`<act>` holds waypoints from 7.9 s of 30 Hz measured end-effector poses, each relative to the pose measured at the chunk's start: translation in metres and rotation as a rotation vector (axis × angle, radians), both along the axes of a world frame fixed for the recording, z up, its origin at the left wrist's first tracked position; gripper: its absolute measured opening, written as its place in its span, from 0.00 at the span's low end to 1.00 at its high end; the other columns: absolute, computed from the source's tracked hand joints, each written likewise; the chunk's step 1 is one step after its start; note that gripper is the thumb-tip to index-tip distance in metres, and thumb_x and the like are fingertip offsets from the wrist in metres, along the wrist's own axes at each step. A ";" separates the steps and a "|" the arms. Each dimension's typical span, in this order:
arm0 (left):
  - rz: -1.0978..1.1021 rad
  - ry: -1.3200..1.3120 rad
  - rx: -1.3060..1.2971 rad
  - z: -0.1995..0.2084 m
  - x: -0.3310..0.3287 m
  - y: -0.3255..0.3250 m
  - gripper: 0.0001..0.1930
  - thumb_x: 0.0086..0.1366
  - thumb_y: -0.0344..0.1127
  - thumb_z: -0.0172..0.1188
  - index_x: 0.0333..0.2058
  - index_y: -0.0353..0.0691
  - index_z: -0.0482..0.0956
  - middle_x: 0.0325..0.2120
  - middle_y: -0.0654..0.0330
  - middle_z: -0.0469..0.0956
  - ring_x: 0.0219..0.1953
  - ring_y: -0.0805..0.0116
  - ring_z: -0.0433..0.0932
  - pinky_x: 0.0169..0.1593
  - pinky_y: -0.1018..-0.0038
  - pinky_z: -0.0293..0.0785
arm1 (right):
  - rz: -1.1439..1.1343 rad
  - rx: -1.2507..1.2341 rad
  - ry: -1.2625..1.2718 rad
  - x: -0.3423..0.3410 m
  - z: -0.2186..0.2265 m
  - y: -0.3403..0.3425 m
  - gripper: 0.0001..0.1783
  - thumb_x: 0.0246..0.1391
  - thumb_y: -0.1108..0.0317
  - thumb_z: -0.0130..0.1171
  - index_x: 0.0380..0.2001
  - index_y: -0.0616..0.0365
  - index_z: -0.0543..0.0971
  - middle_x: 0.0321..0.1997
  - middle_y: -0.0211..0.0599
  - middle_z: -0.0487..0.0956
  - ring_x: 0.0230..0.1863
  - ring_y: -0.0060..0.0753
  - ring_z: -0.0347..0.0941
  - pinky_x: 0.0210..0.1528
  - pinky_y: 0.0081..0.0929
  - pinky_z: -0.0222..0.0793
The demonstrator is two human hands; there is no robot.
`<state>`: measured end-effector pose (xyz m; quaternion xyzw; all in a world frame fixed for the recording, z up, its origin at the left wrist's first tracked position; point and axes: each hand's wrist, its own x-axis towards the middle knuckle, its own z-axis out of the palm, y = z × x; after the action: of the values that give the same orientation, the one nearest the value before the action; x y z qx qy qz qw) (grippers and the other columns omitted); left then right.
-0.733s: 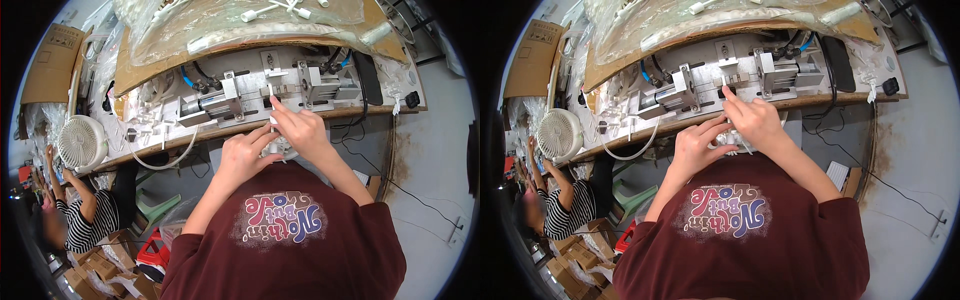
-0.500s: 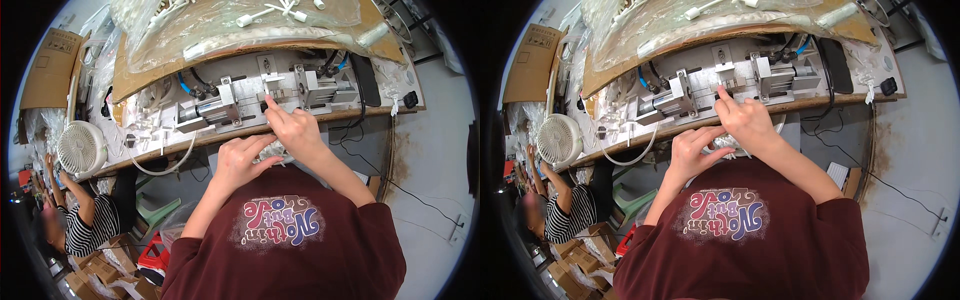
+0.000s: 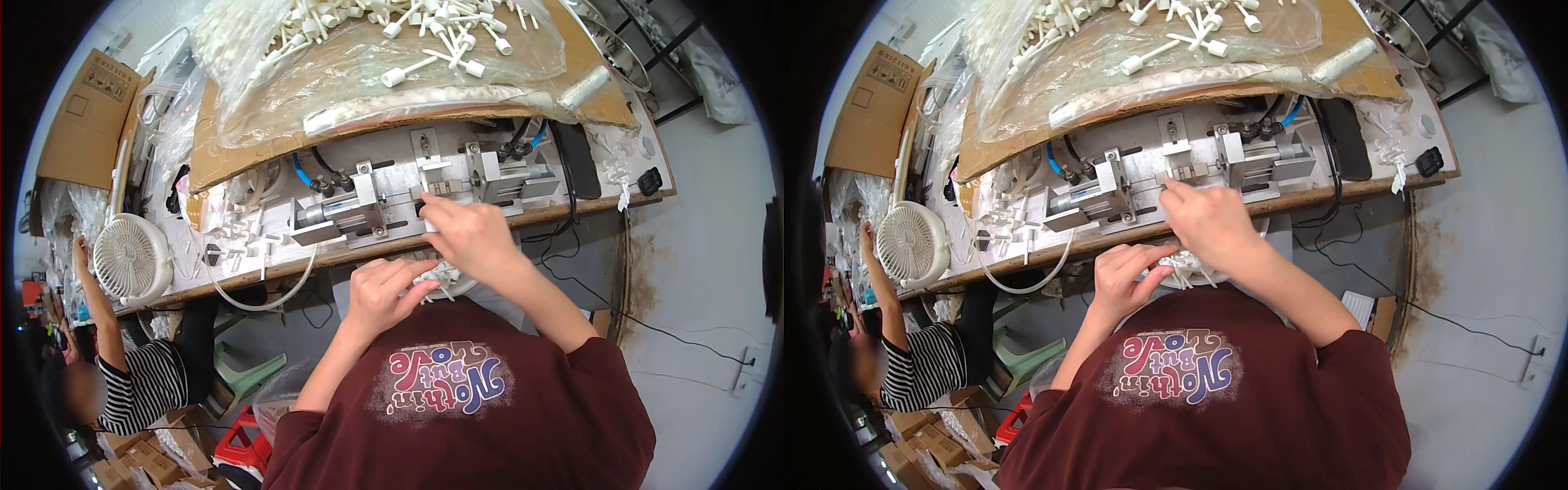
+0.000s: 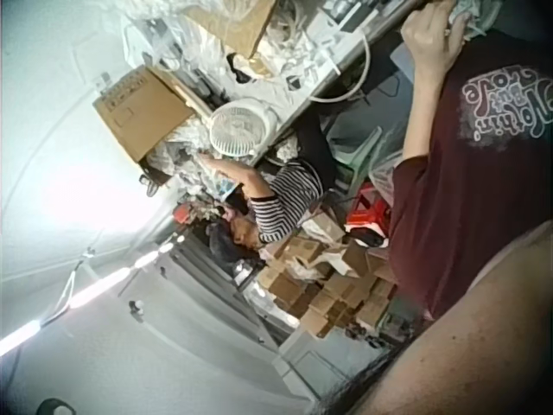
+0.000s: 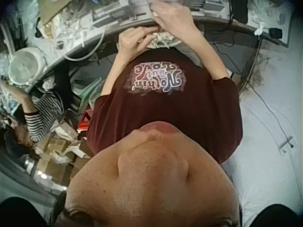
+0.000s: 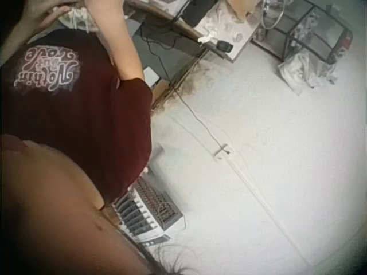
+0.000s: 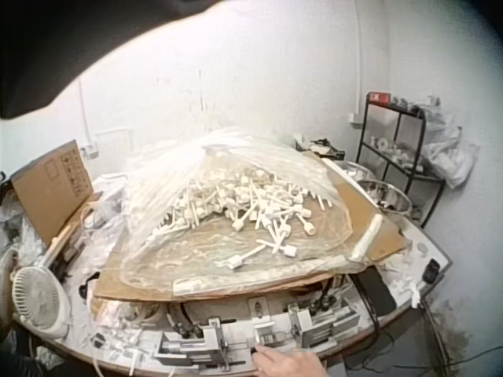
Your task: The recorder uses a pneumatic machine to assemble or press-fit small white plastic sprayer components.
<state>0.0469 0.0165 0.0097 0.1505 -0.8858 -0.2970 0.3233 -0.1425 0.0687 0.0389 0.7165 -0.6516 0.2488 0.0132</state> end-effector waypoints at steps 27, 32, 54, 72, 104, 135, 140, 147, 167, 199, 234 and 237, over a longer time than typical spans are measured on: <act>-0.026 0.009 -0.039 -0.005 -0.002 0.011 0.09 0.55 0.32 0.70 0.35 0.40 0.86 0.19 0.62 0.80 0.17 0.69 0.75 0.23 0.75 0.67 | -0.164 -0.191 0.017 -0.118 0.048 -0.134 0.15 0.50 0.68 0.59 0.43 0.55 0.79 0.39 0.41 0.80 0.41 0.44 0.79 0.45 0.38 0.74; -0.028 0.008 -0.029 -0.004 -0.003 0.011 0.09 0.55 0.32 0.70 0.35 0.40 0.86 0.20 0.62 0.80 0.17 0.69 0.75 0.23 0.75 0.67 | -0.246 -0.289 -0.472 -0.108 0.056 -0.112 0.11 0.48 0.63 0.64 0.33 0.56 0.82 0.26 0.34 0.80 0.26 0.25 0.76 0.34 0.25 0.72; 0.110 0.208 0.615 0.054 -0.012 -0.011 0.25 0.57 0.21 0.67 0.56 0.38 0.77 0.51 0.55 0.74 0.45 0.71 0.77 0.42 0.76 0.81 | 0.306 0.499 -1.587 -0.046 0.032 0.009 0.07 0.59 0.67 0.56 0.35 0.59 0.73 0.19 0.32 0.74 0.12 0.08 0.52 0.13 0.12 0.41; 0.226 -0.040 -0.206 -0.010 -0.037 -0.013 0.14 0.52 0.31 0.71 0.40 0.38 0.84 0.47 0.59 0.82 0.26 0.70 0.81 0.31 0.77 0.77 | -0.166 0.148 -1.549 -0.021 -0.001 0.032 0.17 0.70 0.53 0.49 0.34 0.56 0.72 0.16 0.22 0.68 0.14 0.09 0.57 0.17 0.12 0.50; 0.004 0.153 0.011 0.011 -0.039 0.000 0.15 0.50 0.31 0.72 0.38 0.38 0.82 0.33 0.60 0.80 0.31 0.65 0.81 0.31 0.73 0.77 | -0.227 0.107 -1.412 0.010 -0.022 0.031 0.21 0.69 0.54 0.50 0.27 0.58 0.74 0.20 0.19 0.69 0.22 0.09 0.60 0.23 0.15 0.55; 0.175 -0.094 -0.116 0.001 -0.039 -0.012 0.17 0.49 0.34 0.72 0.40 0.43 0.85 0.41 0.63 0.84 0.25 0.69 0.81 0.30 0.75 0.75 | -0.257 -0.017 -1.565 -0.015 -0.005 0.044 0.06 0.58 0.72 0.64 0.35 0.64 0.80 0.27 0.30 0.80 0.24 0.14 0.72 0.28 0.13 0.67; -0.064 0.136 -0.004 0.024 -0.036 0.000 0.20 0.47 0.28 0.74 0.43 0.38 0.84 0.37 0.57 0.83 0.34 0.64 0.82 0.37 0.73 0.79 | -0.175 0.105 -1.679 -0.011 -0.001 0.037 0.07 0.58 0.70 0.64 0.34 0.62 0.77 0.25 0.32 0.80 0.21 0.15 0.72 0.24 0.13 0.67; 0.190 0.082 0.063 0.017 -0.032 -0.005 0.18 0.47 0.25 0.74 0.39 0.36 0.84 0.32 0.59 0.81 0.33 0.66 0.81 0.36 0.73 0.79 | -0.178 -0.212 -1.073 -0.025 0.026 -0.020 0.08 0.56 0.67 0.66 0.34 0.58 0.78 0.26 0.26 0.79 0.26 0.16 0.73 0.25 0.12 0.66; 0.326 -0.157 -0.321 -0.009 -0.052 -0.012 0.14 0.47 0.33 0.72 0.36 0.44 0.86 0.41 0.68 0.85 0.19 0.67 0.76 0.28 0.75 0.74 | 0.013 -0.062 -0.427 -0.051 0.062 -0.110 0.17 0.49 0.62 0.68 0.37 0.63 0.80 0.35 0.45 0.78 0.34 0.40 0.76 0.38 0.33 0.72; -0.205 -0.285 -0.036 -0.005 -0.005 0.005 0.18 0.48 0.47 0.74 0.31 0.41 0.83 0.30 0.64 0.82 0.25 0.62 0.79 0.30 0.69 0.75 | -0.063 -0.212 0.145 0.004 -0.044 0.004 0.16 0.36 0.70 0.70 0.34 0.56 0.82 0.51 0.31 0.82 0.19 0.28 0.72 0.25 0.22 0.68; -0.122 -0.172 -0.068 -0.016 0.007 0.008 0.11 0.54 0.42 0.71 0.26 0.42 0.82 0.24 0.64 0.81 0.23 0.63 0.79 0.27 0.71 0.74 | -0.098 0.036 0.020 -0.120 0.049 -0.166 0.16 0.56 0.57 0.62 0.41 0.55 0.78 0.41 0.39 0.75 0.47 0.41 0.74 0.50 0.35 0.70; -0.137 -0.180 -0.076 -0.013 0.004 0.007 0.10 0.54 0.41 0.71 0.26 0.42 0.83 0.26 0.65 0.82 0.24 0.64 0.80 0.28 0.71 0.74 | -0.043 0.146 0.077 -0.106 0.064 -0.152 0.14 0.55 0.59 0.62 0.42 0.54 0.77 0.42 0.36 0.75 0.48 0.39 0.74 0.50 0.35 0.70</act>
<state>0.0513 0.0232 -0.0033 0.1036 -0.9300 -0.2699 0.2268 -0.2487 -0.0834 0.1034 0.7103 -0.6823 0.1725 -0.0088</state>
